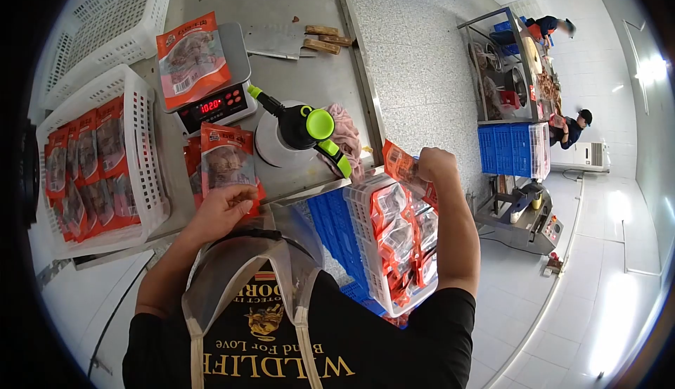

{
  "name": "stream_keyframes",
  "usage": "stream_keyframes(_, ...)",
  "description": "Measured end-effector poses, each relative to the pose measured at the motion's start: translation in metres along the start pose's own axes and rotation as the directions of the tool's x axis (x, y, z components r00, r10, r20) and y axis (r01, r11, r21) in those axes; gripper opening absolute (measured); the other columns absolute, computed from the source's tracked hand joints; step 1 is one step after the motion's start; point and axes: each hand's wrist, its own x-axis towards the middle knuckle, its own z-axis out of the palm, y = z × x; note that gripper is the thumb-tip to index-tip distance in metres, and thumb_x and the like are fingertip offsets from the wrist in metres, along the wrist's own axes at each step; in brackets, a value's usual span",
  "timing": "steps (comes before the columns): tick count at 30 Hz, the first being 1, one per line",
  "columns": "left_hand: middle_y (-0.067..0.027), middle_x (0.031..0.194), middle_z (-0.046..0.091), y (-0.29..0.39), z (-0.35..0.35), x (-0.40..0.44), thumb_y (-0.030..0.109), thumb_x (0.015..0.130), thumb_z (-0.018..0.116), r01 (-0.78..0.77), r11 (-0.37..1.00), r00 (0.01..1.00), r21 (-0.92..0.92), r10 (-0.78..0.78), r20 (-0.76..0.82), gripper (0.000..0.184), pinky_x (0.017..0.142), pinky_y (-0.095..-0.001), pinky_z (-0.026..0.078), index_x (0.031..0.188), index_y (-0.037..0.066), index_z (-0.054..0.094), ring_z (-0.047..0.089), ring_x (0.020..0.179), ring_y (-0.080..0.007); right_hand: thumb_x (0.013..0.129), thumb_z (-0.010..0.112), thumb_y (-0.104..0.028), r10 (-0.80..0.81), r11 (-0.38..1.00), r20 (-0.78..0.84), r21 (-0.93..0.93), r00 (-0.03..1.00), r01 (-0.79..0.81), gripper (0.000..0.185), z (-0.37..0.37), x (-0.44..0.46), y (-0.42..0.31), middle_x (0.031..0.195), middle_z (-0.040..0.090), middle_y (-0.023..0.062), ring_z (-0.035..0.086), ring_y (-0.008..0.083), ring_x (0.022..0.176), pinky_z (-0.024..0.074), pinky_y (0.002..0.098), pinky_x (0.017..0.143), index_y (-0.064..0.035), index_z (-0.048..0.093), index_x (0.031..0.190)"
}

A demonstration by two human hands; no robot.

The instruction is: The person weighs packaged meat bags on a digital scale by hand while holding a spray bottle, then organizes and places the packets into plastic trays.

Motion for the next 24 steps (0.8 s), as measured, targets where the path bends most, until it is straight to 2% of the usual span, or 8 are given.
stream_keyframes(12, -0.0107, 0.11, 0.07, -0.003, 0.003, 0.007, 0.008, 0.098, 0.061, 0.018, 1.0, 1.0, 0.013, -0.018, 0.018, 0.03, 0.087, -0.0287, 0.054, 0.125, -0.006, 0.061, 0.066, 0.095, -0.0134, 0.078, 0.071, -0.019, -0.028, 1.0, 0.006, -0.005, 1.0, 0.028, 0.029, -0.002, 0.009, 0.007, 0.108, 0.074, 0.0161, 0.072, 0.033, 0.1, 0.058, 0.0423, 0.085, -0.0061, 0.075, 0.104)
stream_keyframes(15, -0.0104, 0.111, 0.07, -0.012, 0.014, 0.016, 0.009, 0.098, 0.062, 0.024, 0.997, 0.997, -0.067, -0.019, 0.073, 0.031, 0.088, -0.0294, 0.054, 0.125, -0.006, 0.062, 0.066, 0.096, -0.0136, 0.078, 0.071, -0.019, -0.021, 1.0, 0.029, 0.017, 0.999, 0.021, 0.03, -0.009, 0.008, 0.006, 0.107, 0.074, 0.0173, 0.072, 0.0342, 0.099, 0.0579, 0.0426, 0.085, -0.0048, 0.075, 0.104)
stream_keyframes(17, -0.0091, 0.109, 0.07, -0.015, 0.028, 0.027, 0.013, 0.098, 0.063, 0.004, 0.998, 0.982, -0.068, 0.009, 0.191, 0.032, 0.085, -0.0292, 0.054, 0.125, -0.005, 0.062, 0.065, 0.095, -0.0129, 0.078, 0.071, -0.018, -0.014, 1.0, 0.038, 0.027, 0.999, 0.013, 0.03, -0.005, 0.011, 0.011, 0.107, 0.074, 0.0179, 0.072, 0.0349, 0.099, 0.0577, 0.0429, 0.085, -0.0041, 0.075, 0.103)
stream_keyframes(18, -0.0091, 0.109, 0.07, -0.016, 0.035, 0.032, 0.013, 0.098, 0.063, 0.006, 0.997, 0.981, -0.074, 0.009, 0.194, 0.032, 0.085, -0.0292, 0.054, 0.125, -0.005, 0.062, 0.065, 0.095, -0.0129, 0.076, 0.076, -0.023, -0.007, 0.998, 0.044, 0.066, 0.999, 0.004, 0.035, 0.003, 0.018, 0.016, 0.107, 0.074, 0.0186, 0.072, 0.0343, 0.098, 0.0573, 0.042, 0.086, -0.0029, 0.074, 0.104)
stream_keyframes(20, -0.0084, 0.114, 0.069, 0.0, 0.051, 0.048, 0.011, 0.1, 0.06, 0.199, 0.979, 0.89, -0.036, -0.165, 0.425, 0.033, 0.089, -0.0264, 0.052, 0.129, -0.004, 0.061, 0.064, 0.101, -0.0128, 0.074, 0.081, -0.027, 0.004, 0.995, 0.058, 0.1, 0.998, -0.01, 0.041, 0.006, 0.019, 0.019, 0.106, 0.074, 0.0193, 0.072, 0.0338, 0.097, 0.0569, 0.0411, 0.086, -0.0017, 0.074, 0.105)
stream_keyframes(21, -0.0084, 0.114, 0.069, 0.0, 0.061, 0.057, 0.011, 0.1, 0.06, 0.201, 0.979, 0.887, -0.042, -0.163, 0.431, 0.033, 0.089, -0.0264, 0.052, 0.129, -0.004, 0.061, 0.064, 0.101, -0.0128, 0.074, 0.081, -0.028, 0.002, 0.992, 0.066, 0.126, 0.998, -0.011, 0.041, 0.005, 0.015, 0.019, 0.105, 0.074, 0.0198, 0.072, 0.0339, 0.095, 0.057, 0.0411, 0.085, -0.0011, 0.074, 0.104)
stream_keyframes(23, -0.0086, 0.115, 0.069, -0.013, 0.087, 0.079, 0.018, 0.101, 0.06, 0.288, 0.958, 0.783, -0.004, -0.233, 0.577, 0.033, 0.085, -0.026, 0.052, 0.128, -0.002, 0.063, 0.065, 0.096, -0.0134, 0.074, 0.081, -0.029, 0.002, 0.989, 0.081, 0.148, 0.997, -0.014, 0.042, 0.002, 0.008, 0.02, 0.103, 0.074, 0.0202, 0.073, 0.034, 0.093, 0.0572, 0.041, 0.083, -0.0005, 0.074, 0.104)
stream_keyframes(24, -0.0086, 0.115, 0.069, -0.023, 0.103, 0.09, 0.018, 0.101, 0.06, 0.291, 0.957, 0.78, -0.008, -0.233, 0.581, 0.033, 0.085, -0.026, 0.052, 0.128, -0.002, 0.063, 0.065, 0.096, -0.0134, 0.074, 0.082, -0.029, -0.018, 0.98, 0.109, 0.198, 0.994, -0.004, 0.042, 0.002, 0.006, 0.02, 0.102, 0.074, 0.0199, 0.073, 0.0332, 0.091, 0.0573, 0.0404, 0.082, -0.0004, 0.075, 0.104)
